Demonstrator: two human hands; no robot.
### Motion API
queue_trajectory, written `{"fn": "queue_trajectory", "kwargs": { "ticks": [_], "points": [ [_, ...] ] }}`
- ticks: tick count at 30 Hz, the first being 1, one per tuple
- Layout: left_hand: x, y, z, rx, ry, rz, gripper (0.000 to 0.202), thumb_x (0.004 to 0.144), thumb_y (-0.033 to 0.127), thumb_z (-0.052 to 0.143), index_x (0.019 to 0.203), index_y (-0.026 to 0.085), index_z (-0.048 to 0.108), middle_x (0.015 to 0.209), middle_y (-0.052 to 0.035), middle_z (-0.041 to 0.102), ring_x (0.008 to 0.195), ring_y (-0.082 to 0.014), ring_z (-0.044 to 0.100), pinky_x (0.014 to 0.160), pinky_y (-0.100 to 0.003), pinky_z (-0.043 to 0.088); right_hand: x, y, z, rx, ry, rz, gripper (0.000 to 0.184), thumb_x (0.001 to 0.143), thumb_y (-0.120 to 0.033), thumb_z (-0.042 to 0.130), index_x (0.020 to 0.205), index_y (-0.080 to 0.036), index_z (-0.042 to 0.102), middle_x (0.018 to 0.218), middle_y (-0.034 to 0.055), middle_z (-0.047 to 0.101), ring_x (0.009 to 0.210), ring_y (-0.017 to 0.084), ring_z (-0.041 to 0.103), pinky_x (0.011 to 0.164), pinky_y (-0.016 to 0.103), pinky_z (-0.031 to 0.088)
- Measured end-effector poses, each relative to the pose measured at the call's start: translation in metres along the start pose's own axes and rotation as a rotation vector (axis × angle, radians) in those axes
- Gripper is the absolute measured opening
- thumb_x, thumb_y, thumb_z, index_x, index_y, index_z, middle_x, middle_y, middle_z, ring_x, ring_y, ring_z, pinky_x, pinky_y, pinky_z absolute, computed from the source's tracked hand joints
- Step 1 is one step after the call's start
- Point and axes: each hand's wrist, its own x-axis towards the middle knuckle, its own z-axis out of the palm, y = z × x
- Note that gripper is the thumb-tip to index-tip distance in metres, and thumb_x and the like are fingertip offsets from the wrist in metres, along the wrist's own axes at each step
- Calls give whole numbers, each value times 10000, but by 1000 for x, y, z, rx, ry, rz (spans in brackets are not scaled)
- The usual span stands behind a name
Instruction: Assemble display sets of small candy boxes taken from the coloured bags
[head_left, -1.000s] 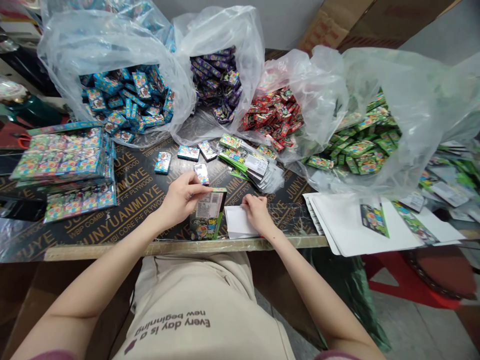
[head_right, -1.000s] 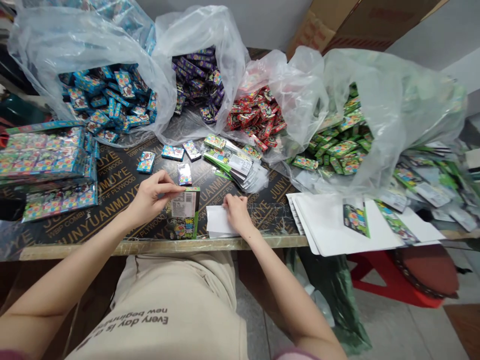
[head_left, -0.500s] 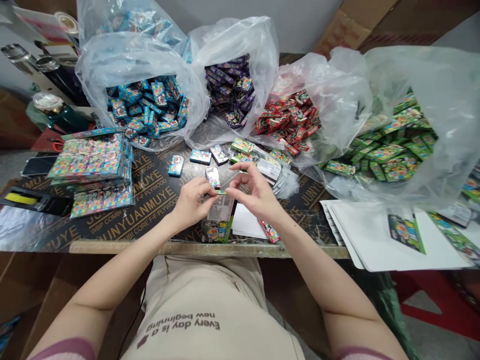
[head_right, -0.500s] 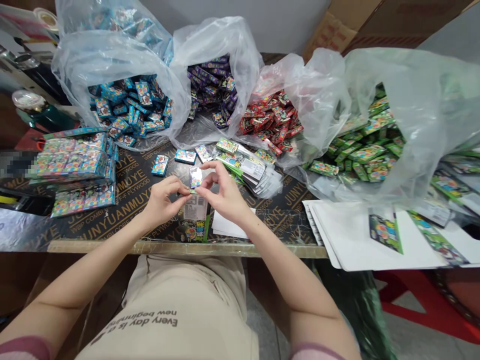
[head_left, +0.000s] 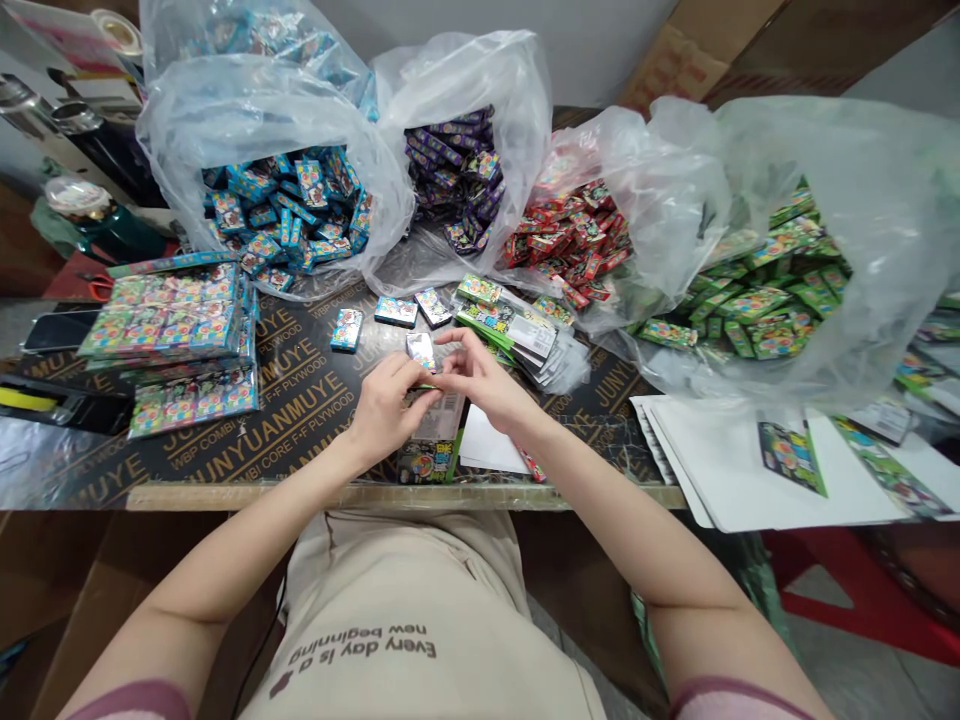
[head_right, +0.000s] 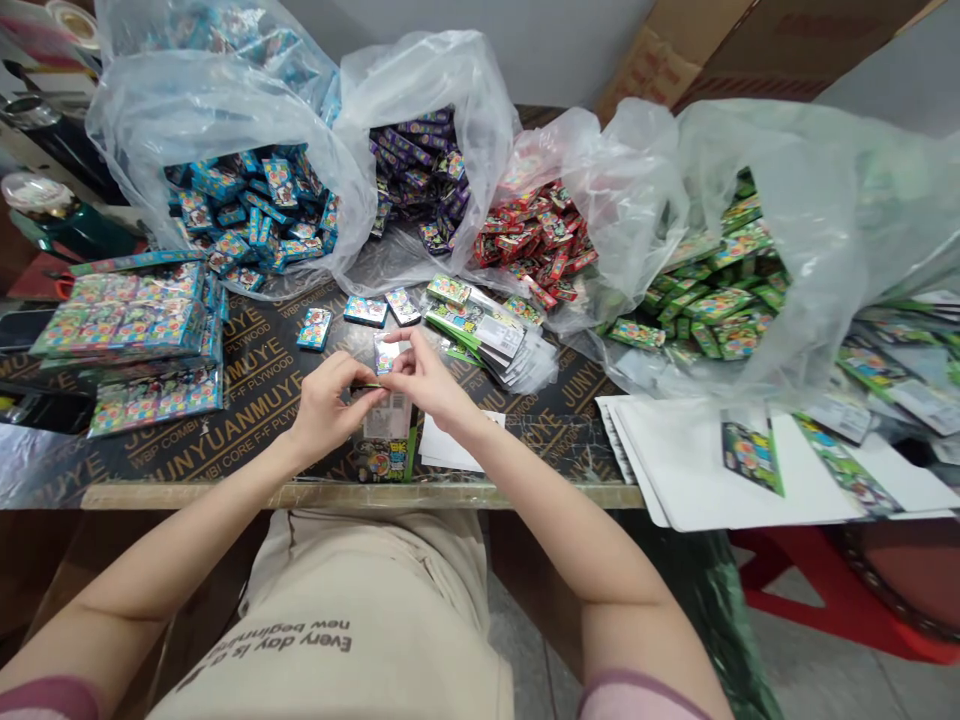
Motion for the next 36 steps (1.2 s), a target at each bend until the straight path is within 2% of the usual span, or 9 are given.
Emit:
{"fn": "queue_trajectory", "kwargs": {
  "ticks": [4,8,13,15,20,24,28,31,36],
  "points": [
    [-2,-5,-8,81,-37,32,142,891,248,576,945,189,693,743,-23,540,703,-153,513,623,-273,418,6,17,-24,34,126,154,359,760,-239,538,1116,-243,485,738,-33,527,673,147,508,632,285,397],
    [-12,-30,-35,97,-17,-77,160,879,214,570,928,189,721,729,-15,551,654,-138,527,610,-271,422,-12,43,-75,-603,409,-79,157,797,-276,599,937,-214,635,879,52,562,916,233,500,776,369,365],
    [-23,-60,-58,407,-145,-127,155,866,238,560,862,206,712,759,-57,608,762,-219,555,687,-346,432,-42,92,-103,-1122,273,101,65,785,-236,661,753,-192,696,854,83,591,957,287,482,788,400,294],
    [-23,-61,-50,447,-333,-44,148,822,285,641,938,212,700,903,-85,645,898,-266,557,790,-401,430,-46,105,-101,-1128,255,124,87,794,-263,662,749,-198,697,844,76,596,952,282,489,772,382,289],
    [-22,-54,-5,306,-882,122,683,546,387,876,1155,227,608,1089,-96,611,1067,-308,525,993,-504,319,-46,115,-94,-1088,266,50,125,793,-209,647,671,-186,645,789,60,607,887,248,513,762,362,294],
    [-20,-52,17,303,-1002,103,648,459,424,897,984,177,609,1023,-120,605,996,-327,545,888,-446,381,-50,112,-90,-1089,230,-3,131,797,-155,611,672,-185,588,766,56,610,830,222,520,762,341,337],
    [-10,-48,13,234,-1134,-4,517,541,309,875,946,178,582,844,-65,662,815,-275,616,708,-327,417,-56,111,-87,-1068,202,-30,124,822,-135,536,713,-195,536,758,61,606,763,206,528,719,309,378],
    [0,-43,-7,56,-1006,-58,460,692,241,781,1099,208,570,906,-45,698,835,-239,647,714,-299,440,-59,112,-90,-1042,213,-25,112,846,-140,468,771,-203,523,739,50,605,709,198,547,674,299,384],
    [5,-34,-41,-301,-421,-146,278,882,280,589,1150,208,612,1072,-74,681,965,-196,635,847,-310,477,-60,106,-95,-925,240,-54,55,865,-215,472,884,-209,523,764,38,631,656,185,586,646,300,432]
  ]
}}
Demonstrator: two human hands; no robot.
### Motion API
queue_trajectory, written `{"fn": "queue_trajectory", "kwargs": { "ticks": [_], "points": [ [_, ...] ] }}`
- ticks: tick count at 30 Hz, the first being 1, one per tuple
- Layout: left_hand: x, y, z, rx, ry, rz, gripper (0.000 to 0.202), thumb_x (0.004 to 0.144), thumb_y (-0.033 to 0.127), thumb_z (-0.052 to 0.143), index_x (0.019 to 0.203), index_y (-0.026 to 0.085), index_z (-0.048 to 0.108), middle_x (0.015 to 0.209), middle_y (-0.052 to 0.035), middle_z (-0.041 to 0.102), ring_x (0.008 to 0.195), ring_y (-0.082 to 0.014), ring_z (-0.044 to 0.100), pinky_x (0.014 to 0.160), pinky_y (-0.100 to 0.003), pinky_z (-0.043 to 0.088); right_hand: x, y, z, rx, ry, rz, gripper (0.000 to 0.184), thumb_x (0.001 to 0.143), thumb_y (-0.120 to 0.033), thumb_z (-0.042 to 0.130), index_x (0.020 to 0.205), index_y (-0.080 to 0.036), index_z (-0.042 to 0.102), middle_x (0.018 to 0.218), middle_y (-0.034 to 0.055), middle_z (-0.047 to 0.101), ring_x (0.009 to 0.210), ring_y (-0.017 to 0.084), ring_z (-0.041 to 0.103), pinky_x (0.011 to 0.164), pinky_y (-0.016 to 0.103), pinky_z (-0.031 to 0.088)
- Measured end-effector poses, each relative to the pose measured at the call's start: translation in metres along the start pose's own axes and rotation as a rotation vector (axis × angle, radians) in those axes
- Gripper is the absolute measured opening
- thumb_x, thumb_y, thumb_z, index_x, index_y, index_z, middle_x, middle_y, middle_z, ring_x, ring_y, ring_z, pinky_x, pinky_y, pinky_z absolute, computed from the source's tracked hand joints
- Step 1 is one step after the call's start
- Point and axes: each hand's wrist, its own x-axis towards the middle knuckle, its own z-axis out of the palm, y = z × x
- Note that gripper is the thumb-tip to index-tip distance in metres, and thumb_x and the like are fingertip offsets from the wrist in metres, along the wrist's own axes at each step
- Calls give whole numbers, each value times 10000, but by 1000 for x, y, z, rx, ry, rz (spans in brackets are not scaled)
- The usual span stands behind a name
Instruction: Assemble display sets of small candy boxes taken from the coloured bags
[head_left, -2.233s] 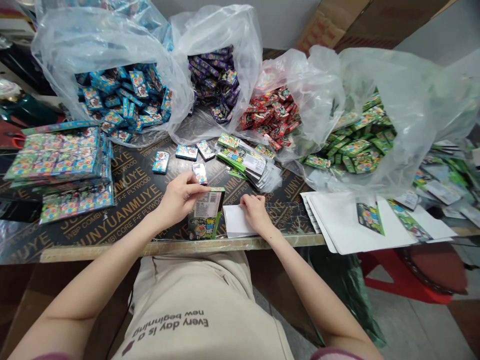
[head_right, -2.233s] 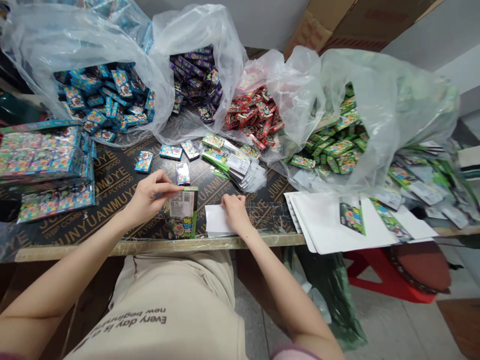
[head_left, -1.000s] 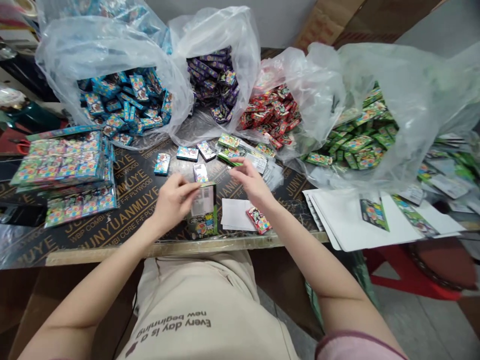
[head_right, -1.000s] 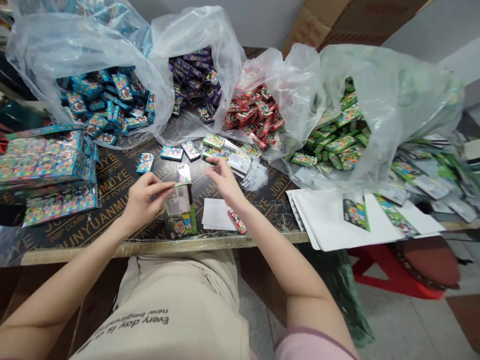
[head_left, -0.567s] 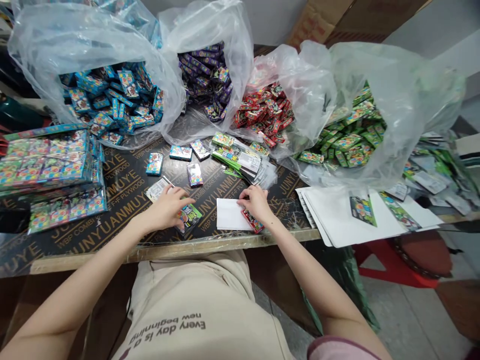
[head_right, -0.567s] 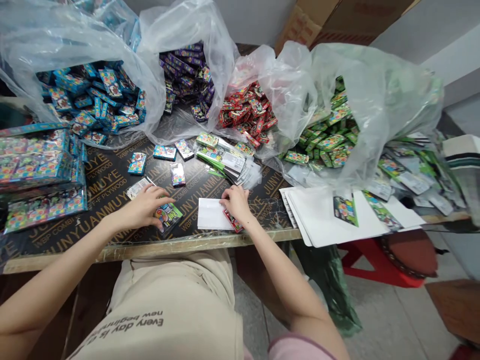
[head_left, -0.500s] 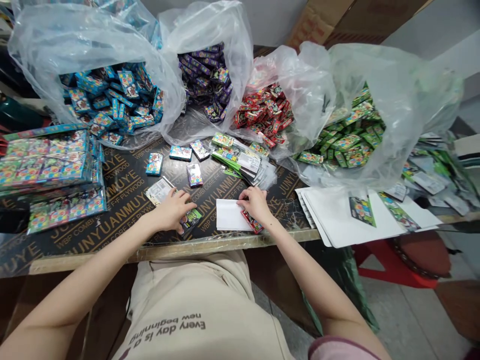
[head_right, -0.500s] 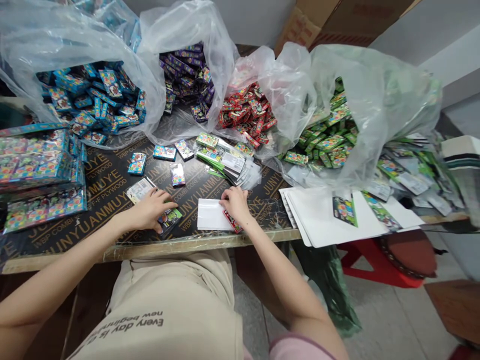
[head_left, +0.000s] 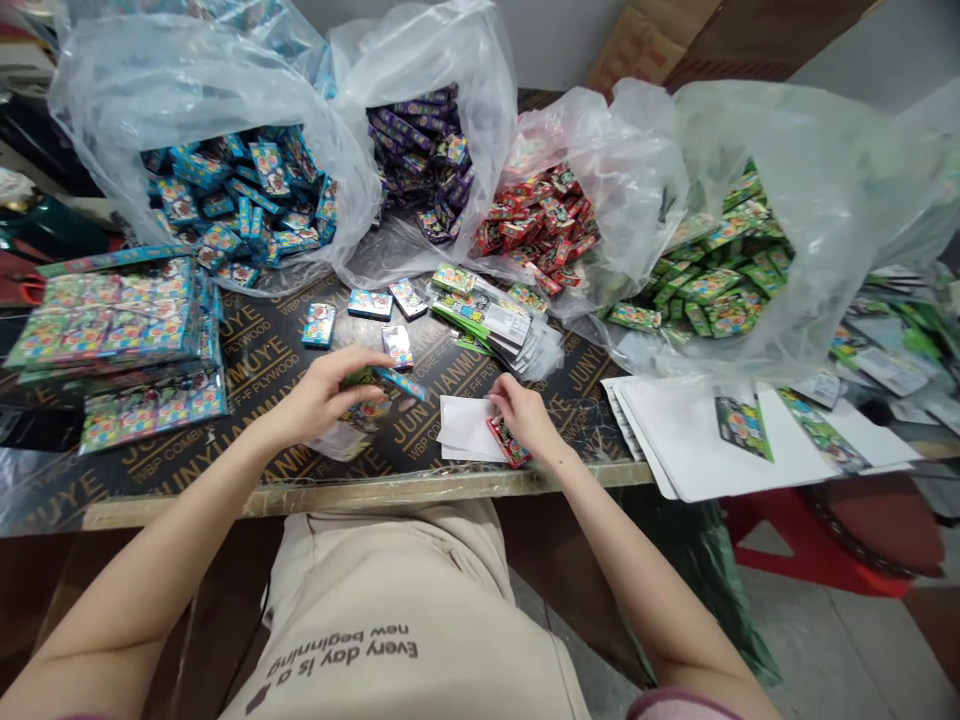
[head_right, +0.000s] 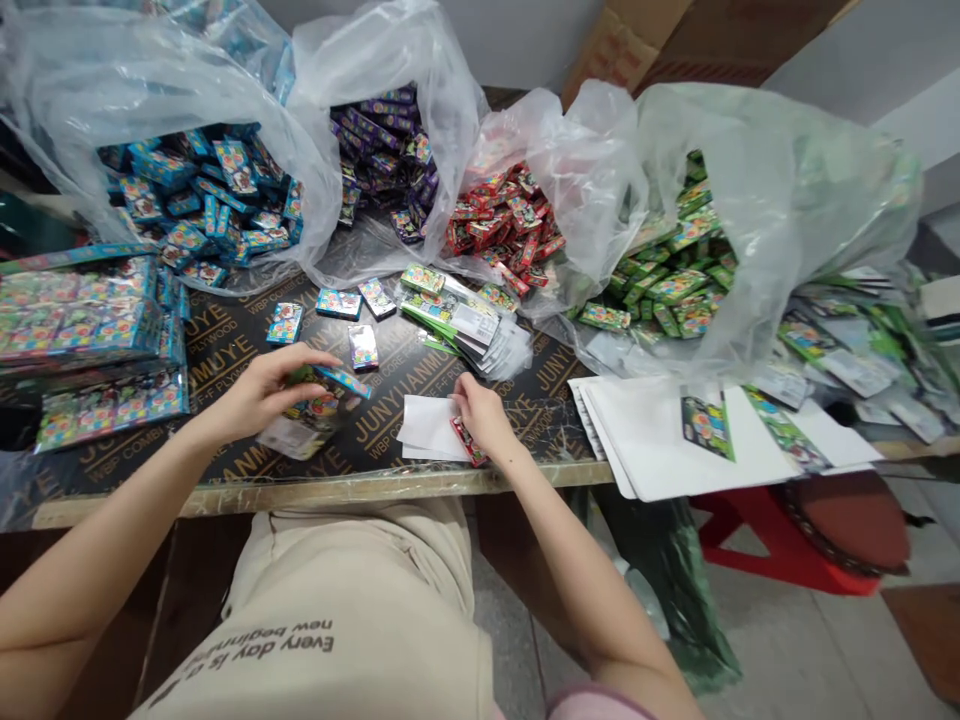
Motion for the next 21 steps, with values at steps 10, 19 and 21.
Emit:
{"fn": "queue_trajectory", "kwargs": {
  "ticks": [10,19,21],
  "points": [
    [-19,-2,32,-190,324,-154,242,844,327,641,1031,175,656,985,-61,691,874,-177,646,753,-285,514,21,-124,-4,777,216,-177,435,842,-350,653,1249,-299,509,1000,24,702,884,188,689,820,375,557],
    [-20,13,26,119,451,191,97,834,251,684,909,198,713,861,-39,671,771,-131,628,712,-264,502,9,-145,-1,579,330,-394,265,870,-196,612,1115,-297,624,891,4,735,800,172,702,800,349,560],
    [-22,12,25,179,448,244,87,846,226,667,916,197,710,870,-40,668,749,-119,627,673,-242,496,4,-144,-3,486,303,-492,244,883,-172,581,1087,-293,637,964,21,740,874,189,701,824,365,551]
  ]
}}
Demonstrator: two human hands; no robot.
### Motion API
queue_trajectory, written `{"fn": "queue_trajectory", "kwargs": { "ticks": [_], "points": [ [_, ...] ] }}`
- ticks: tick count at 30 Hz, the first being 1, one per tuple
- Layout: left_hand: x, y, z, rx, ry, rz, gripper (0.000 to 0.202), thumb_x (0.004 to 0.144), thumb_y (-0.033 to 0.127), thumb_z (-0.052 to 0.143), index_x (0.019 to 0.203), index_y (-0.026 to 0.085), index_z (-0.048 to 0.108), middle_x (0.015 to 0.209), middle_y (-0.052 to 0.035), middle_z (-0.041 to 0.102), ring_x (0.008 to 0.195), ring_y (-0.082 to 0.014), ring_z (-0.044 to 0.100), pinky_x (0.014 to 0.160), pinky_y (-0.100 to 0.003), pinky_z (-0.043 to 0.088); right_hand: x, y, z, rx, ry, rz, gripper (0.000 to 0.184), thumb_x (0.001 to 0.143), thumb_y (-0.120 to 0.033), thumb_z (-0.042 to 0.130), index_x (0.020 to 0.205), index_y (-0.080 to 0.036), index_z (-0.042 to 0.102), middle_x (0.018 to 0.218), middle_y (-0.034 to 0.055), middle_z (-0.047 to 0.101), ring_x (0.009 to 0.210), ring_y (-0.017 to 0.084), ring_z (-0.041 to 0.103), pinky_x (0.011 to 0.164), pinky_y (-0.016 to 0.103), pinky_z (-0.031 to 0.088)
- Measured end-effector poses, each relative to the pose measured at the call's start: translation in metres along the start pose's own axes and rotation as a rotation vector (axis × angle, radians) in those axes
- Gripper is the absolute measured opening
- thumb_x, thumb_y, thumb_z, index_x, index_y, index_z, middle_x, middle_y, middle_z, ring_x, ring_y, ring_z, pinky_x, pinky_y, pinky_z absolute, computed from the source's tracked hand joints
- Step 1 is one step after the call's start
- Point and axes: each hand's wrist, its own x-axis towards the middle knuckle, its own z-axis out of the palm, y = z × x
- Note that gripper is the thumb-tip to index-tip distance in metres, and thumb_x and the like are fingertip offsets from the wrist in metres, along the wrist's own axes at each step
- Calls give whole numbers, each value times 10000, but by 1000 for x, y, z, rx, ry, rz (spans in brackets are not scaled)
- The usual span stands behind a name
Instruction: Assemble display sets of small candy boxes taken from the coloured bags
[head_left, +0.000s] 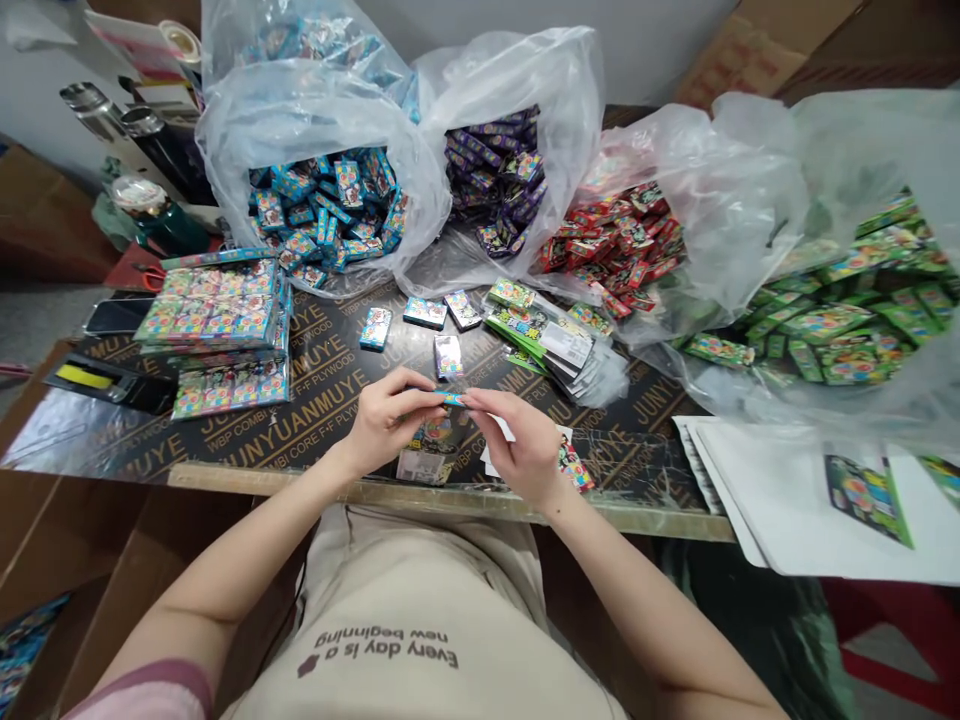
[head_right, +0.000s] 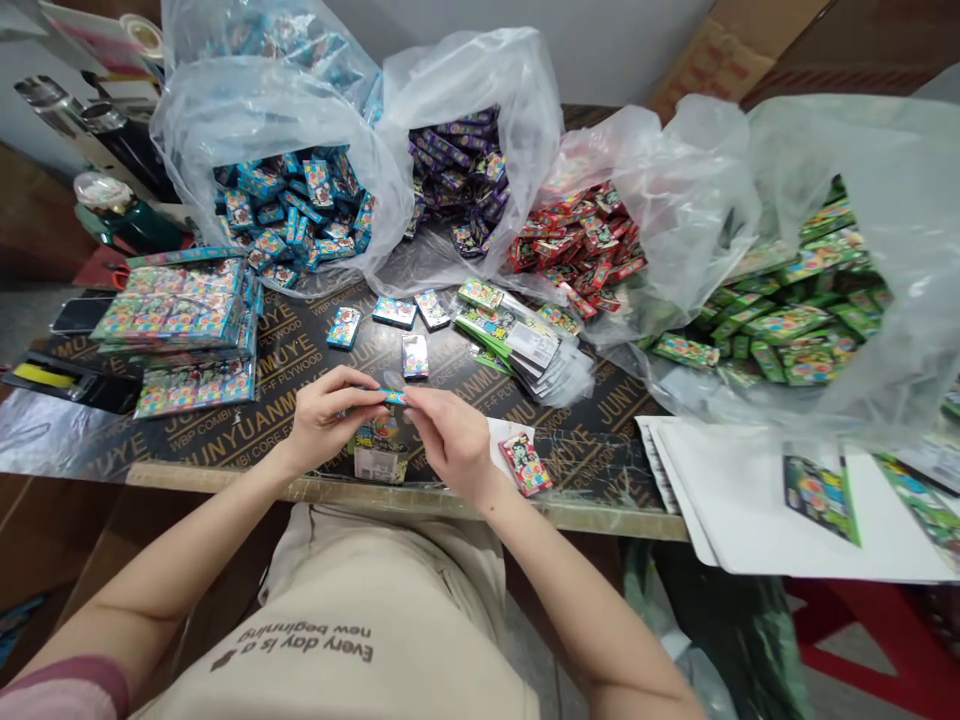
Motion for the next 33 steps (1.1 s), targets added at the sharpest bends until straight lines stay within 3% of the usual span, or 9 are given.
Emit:
{"fn": "queue_trajectory", "kwargs": {
  "ticks": [2,4,7,11,15,19,24,27,33],
  "points": [
    [-2,-1,-3,28,-16,28,75,855,219,653,905,194,703,868,-41,663,736,-113,624,643,-226,491,2,-1,-4,-38,-30,-17,222,879,-188,592,1078,-277,633,987,38,732,909,205,689,832,387,542],
    [-2,0,-7,26,-44,16,75,869,201,624,885,186,696,858,-43,658,735,-113,622,636,-220,489,12,-3,-9,-52,31,25,174,850,-230,645,1021,-254,635,951,45,715,903,211,666,831,395,525],
    [0,2,-12,-46,-80,-79,112,878,154,584,858,177,692,857,-48,666,759,-122,631,678,-235,501,36,-7,-16,31,84,107,93,803,-275,697,810,-220,622,902,44,680,881,200,629,800,364,494],
    [3,3,-16,-173,-64,-218,66,815,138,652,762,173,669,845,-49,700,770,-145,656,708,-262,513,68,-17,-16,268,-161,238,195,772,-293,716,693,-194,567,711,10,630,685,149,587,666,302,463],
    [3,1,-17,-219,-63,-298,68,782,164,680,726,166,642,834,-60,708,785,-166,664,717,-280,507,81,-25,-9,393,-452,326,257,766,-271,697,945,-197,529,663,-41,585,602,121,550,599,266,427],
    [1,1,-19,-206,-76,-329,45,774,168,651,743,162,618,814,-54,687,772,-167,648,709,-280,489,82,-24,-1,338,-598,310,371,791,-233,643,1108,-197,454,670,-65,529,617,114,515,601,256,393],
    [1,5,-17,-176,-52,-290,19,752,153,615,747,165,600,773,-31,658,720,-148,607,663,-258,459,81,-18,7,282,-626,303,357,811,-203,606,1130,-199,446,675,-71,481,620,107,467,616,255,371],
    [1,6,-11,-174,-5,-310,119,740,218,687,703,171,584,732,-19,655,704,-149,606,658,-259,456,81,-16,10,279,-636,317,366,807,-185,598,1138,-206,442,669,-77,469,609,103,453,604,250,353],
    [-2,5,-7,-206,57,-351,151,741,206,721,662,176,596,749,-22,690,718,-147,637,695,-263,476,75,-11,15,353,-577,392,365,765,-202,643,1083,-222,466,649,-84,459,587,99,443,581,245,331]
  ]
}}
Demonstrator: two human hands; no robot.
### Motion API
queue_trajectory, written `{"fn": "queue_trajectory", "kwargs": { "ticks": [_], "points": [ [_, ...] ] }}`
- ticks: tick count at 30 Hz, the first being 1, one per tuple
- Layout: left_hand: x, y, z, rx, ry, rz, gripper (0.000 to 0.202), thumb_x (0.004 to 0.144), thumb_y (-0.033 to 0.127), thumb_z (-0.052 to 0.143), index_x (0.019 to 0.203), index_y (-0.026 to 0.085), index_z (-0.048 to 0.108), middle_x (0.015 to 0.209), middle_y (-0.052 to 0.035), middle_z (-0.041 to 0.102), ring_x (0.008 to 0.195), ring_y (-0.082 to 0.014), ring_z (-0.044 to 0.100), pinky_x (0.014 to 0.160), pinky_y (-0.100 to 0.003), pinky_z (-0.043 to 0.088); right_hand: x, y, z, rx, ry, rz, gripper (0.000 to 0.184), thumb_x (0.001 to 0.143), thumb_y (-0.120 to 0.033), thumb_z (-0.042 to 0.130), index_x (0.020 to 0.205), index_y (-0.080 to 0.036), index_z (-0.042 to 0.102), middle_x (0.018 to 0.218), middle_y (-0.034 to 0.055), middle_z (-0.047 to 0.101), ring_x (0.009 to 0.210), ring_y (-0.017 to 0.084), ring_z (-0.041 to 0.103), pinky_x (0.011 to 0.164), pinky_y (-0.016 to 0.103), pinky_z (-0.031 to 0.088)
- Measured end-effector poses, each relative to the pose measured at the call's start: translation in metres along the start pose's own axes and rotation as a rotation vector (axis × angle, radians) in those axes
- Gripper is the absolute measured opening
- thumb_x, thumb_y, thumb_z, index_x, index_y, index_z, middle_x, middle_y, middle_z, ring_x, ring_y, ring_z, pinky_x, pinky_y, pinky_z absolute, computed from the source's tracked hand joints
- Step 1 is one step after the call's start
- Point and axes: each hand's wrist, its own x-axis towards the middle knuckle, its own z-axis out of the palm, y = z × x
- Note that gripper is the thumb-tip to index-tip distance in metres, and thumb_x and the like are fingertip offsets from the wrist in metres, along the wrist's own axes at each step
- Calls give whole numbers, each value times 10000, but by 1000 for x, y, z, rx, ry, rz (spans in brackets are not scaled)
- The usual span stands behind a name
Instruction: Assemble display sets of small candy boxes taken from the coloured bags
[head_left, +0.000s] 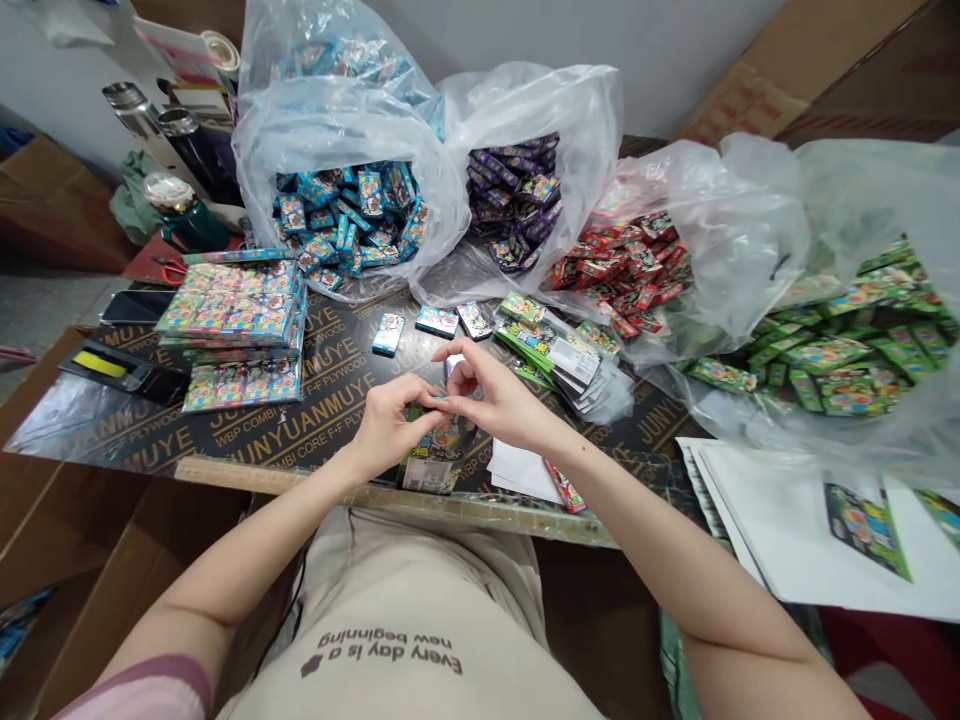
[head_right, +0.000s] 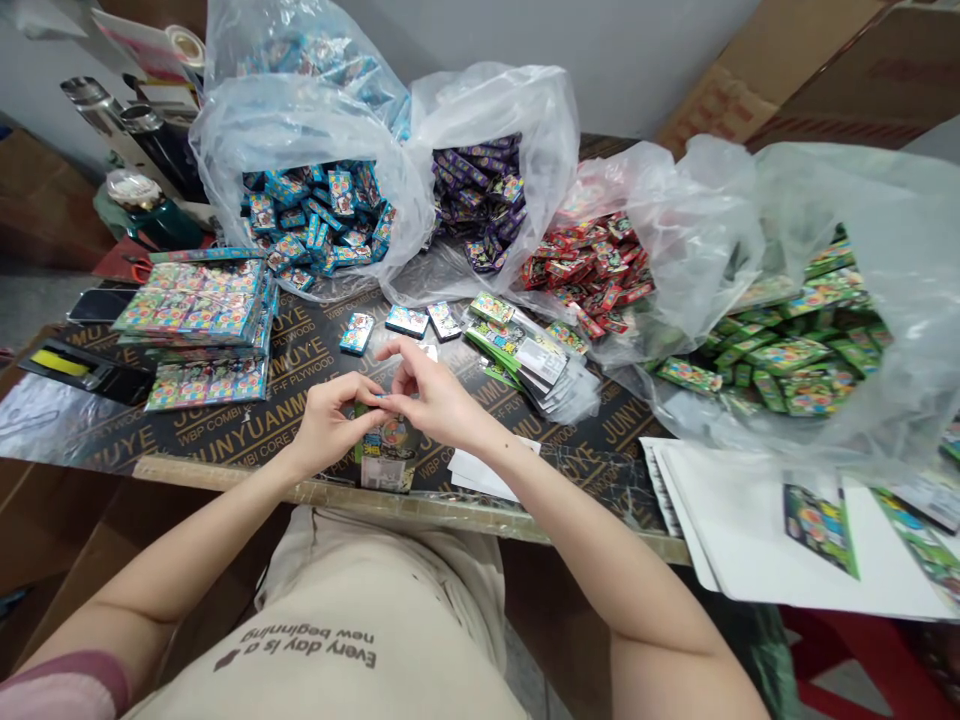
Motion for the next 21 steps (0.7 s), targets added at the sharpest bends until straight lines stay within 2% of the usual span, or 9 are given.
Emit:
{"fn": "queue_trajectory", "kwargs": {
  "ticks": [2,4,7,9,11,14,17,19,21],
  "points": [
    [-1,0,1,-13,28,-61,159,722,216,738,670,178,592,735,-14,686,694,-141,633,674,-255,477,0,6,3,146,72,82,462,684,-215,719,1072,-233,469,662,-89,462,584,94,442,566,237,327],
    [-4,-1,4,-90,70,-157,194,683,231,772,755,181,600,729,1,676,679,-134,630,651,-243,481,-1,11,7,355,141,231,531,600,-224,767,1046,-240,479,659,-94,454,579,91,443,550,228,327],
    [-13,-8,12,-293,44,-324,422,617,265,830,963,182,602,747,12,683,676,-139,646,643,-240,510,-1,15,14,631,129,450,537,550,-239,781,1012,-243,507,618,-99,450,557,94,454,541,225,349],
    [-23,-10,14,-356,-21,-397,418,638,311,822,975,163,626,772,-10,708,688,-156,666,660,-260,535,-2,16,14,711,145,488,555,566,-281,795,1048,-257,520,638,-90,500,560,95,476,553,226,373],
    [-33,-8,5,-285,-35,-382,289,715,338,770,903,145,666,790,-36,728,702,-170,682,679,-275,551,-4,21,10,744,215,449,565,625,-404,789,1103,-284,512,739,-60,588,620,104,532,590,228,408],
    [-48,2,-30,12,62,-159,182,819,259,667,968,158,701,909,-63,751,804,-186,704,763,-298,568,-3,43,-2,683,386,352,530,721,-602,677,1135,-321,499,927,-18,642,753,120,597,668,237,445],
    [-61,-1,-81,409,103,103,337,863,133,524,1156,214,669,1142,-72,713,1062,-213,667,969,-379,522,-3,76,-7,393,475,268,458,776,-604,620,1105,-296,541,979,9,635,827,145,605,737,275,462],
    [-71,-20,-114,667,88,112,439,855,97,485,1235,263,630,1233,-50,675,1189,-232,605,1071,-450,450,-5,95,-6,135,439,207,406,795,-555,610,1059,-248,578,997,48,637,877,188,604,793,340,473],
    [-79,-52,-141,828,84,77,476,846,115,514,1272,308,602,1282,-19,646,1225,-259,579,1097,-500,418,-7,108,-4,-156,416,122,356,816,-497,592,1027,-211,609,1036,93,632,963,238,593,864,415,460]
  ]
}}
